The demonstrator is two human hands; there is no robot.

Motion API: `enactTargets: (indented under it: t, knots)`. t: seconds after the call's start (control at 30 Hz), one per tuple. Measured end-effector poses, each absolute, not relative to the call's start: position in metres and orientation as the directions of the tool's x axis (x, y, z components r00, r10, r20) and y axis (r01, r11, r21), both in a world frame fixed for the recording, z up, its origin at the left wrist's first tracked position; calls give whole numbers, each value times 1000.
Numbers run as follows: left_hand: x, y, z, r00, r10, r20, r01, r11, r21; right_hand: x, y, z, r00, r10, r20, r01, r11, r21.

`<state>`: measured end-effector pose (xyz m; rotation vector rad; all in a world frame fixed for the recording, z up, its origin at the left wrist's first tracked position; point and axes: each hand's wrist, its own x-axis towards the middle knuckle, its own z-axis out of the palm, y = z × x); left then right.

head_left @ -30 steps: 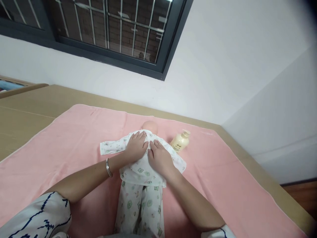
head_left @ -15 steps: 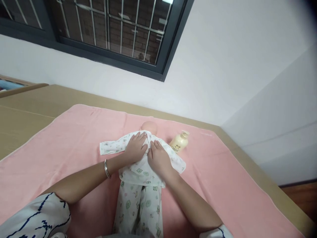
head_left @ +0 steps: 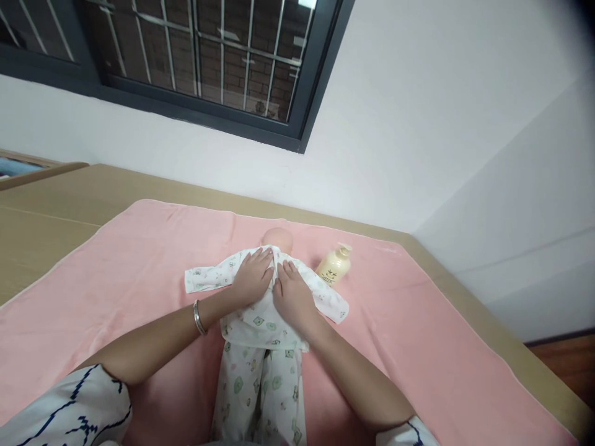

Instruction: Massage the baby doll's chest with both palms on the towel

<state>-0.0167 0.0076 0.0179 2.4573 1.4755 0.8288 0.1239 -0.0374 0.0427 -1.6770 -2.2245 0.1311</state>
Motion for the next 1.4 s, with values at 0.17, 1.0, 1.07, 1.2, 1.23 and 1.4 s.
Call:
enactTargets:
  t: [0.17,1.0,1.07,1.2,1.23,1.4]
  knots:
    - [-13,8,7,327,848,417,776,-493,393,131,-25,45,-220,952,212,891,285,-354]
    - [-15,9,12,332,859,389,798,-476,371,120,-34,46,-154,967,202,952,200,-232]
    - [-18,13,15,340,862,375,792,-478,381,119,-41,46,-164,962,216,952,212,-221]
    - [-13,1,14,315,855,411,819,-464,337,127,-32,46,-161,964,210,934,218,-284]
    - [-11,-6,14,314,850,423,828,-463,315,131,-25,46,-169,965,200,925,226,-305]
    - [-6,-26,16,340,827,448,841,-480,247,145,-2,44,-180,974,135,919,215,-330]
